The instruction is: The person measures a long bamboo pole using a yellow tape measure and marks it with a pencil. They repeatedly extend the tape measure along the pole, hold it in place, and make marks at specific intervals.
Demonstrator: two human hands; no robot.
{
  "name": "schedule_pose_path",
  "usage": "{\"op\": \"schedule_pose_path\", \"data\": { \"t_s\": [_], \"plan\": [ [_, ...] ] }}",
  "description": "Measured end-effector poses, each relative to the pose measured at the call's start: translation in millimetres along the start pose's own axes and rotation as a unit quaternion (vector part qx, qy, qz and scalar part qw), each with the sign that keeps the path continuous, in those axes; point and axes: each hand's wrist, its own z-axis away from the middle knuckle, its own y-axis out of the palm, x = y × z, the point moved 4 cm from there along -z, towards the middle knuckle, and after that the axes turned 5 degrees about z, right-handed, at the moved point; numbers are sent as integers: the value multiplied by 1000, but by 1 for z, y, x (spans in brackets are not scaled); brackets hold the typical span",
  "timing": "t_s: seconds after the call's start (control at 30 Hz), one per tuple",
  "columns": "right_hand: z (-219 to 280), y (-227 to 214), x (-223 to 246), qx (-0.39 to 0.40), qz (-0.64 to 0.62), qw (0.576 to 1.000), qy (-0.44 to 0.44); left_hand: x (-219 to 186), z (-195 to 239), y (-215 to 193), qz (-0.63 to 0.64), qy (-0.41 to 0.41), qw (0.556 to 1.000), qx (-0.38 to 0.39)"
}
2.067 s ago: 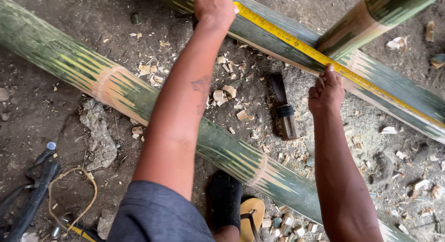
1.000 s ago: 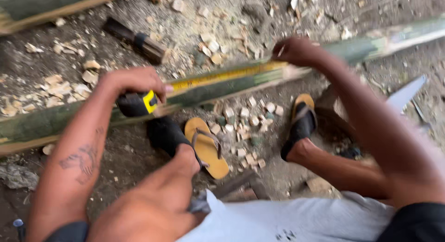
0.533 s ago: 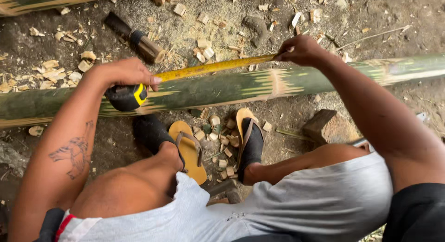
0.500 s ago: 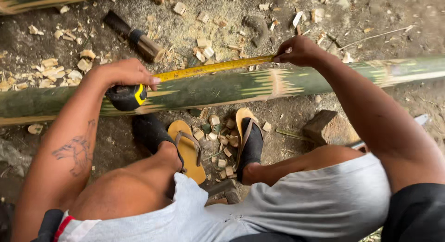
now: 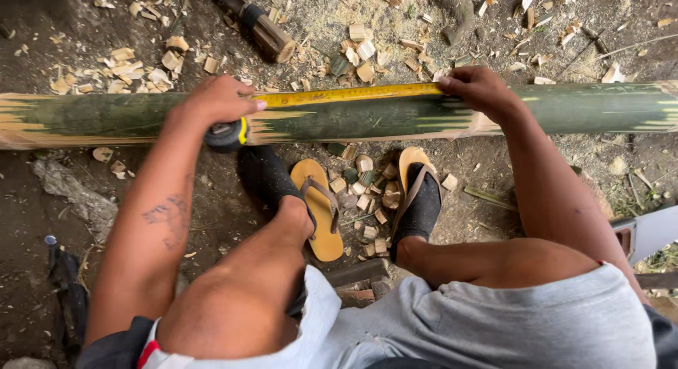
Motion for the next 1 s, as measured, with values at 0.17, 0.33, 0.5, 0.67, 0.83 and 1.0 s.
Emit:
{"op": "schedule_pose_path", "data": {
  "t_s": [0.17, 0.33, 0.5, 0.67, 0.83, 1.0],
  "plan": [
    [32, 23, -2, -81, -3, 995, -62, -1, 36, 9, 10, 46, 997, -55],
    [42, 32, -1, -157, 20, 987, -16, 4, 45, 16, 19, 74, 993, -87],
    [47, 40, 1, -156, 17, 988, 13, 13, 31, 18, 62, 75, 993, -63],
    [62, 40, 17, -133, -3, 991, 15, 26, 27, 31, 96, 97, 989, -60],
    [57, 51, 58, -59, 326, 943, 20, 47, 19, 26, 140, 32, 985, -91],
    [21, 98, 90, 35, 527, 848, -45, 53, -3, 27, 178, 72, 974, -118]
  ]
}}
